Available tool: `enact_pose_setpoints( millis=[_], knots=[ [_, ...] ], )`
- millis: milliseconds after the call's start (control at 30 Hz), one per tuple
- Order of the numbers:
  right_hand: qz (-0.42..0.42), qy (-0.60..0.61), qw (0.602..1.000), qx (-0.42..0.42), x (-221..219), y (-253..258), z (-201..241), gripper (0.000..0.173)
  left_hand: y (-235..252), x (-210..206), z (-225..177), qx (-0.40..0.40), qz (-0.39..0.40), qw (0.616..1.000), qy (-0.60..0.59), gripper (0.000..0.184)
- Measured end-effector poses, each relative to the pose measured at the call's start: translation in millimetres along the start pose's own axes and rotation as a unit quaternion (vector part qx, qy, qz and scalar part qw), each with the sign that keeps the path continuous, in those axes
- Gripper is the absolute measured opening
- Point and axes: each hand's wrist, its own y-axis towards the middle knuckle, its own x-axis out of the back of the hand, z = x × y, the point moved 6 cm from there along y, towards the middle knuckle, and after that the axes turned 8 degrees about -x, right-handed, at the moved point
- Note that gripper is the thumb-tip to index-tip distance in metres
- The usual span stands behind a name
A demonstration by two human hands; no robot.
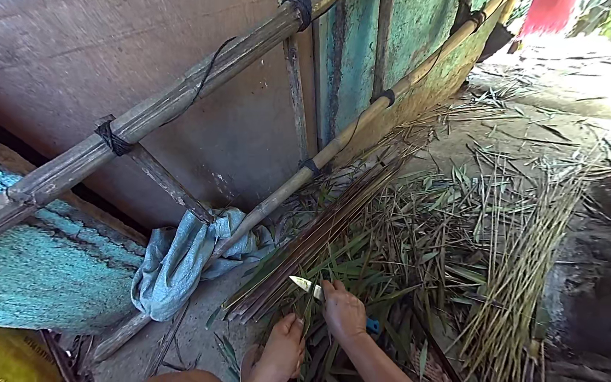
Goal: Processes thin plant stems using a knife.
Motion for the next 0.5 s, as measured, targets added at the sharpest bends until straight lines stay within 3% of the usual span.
enact_pose_setpoints(
  millis=[267, 367, 433, 500],
  knots=[
    [0.031, 0.061, 0.988, -0.139, 17, 57, -70, 0.039, -5, -5, 11, -0.016, 0.050, 0.997, 0.052, 0.023],
    [0.024, 0.180, 0.963, -0.199, 19, 77, -112, 0.036, -6, -4, 17, -0.016, 0.061, 0.996, 0.056, 0.023],
    [0.015, 0.329, 0.921, -0.210, 19, 80, -121, 0.029, -3, -3, 17, -0.011, 0.050, 0.998, 0.039, 0.024],
    [0.077, 0.543, 0.818, -0.174, 7, 69, -99, 0.025, 1, -5, 13, 0.002, 0.045, 0.999, 0.021, 0.025]
  ],
)
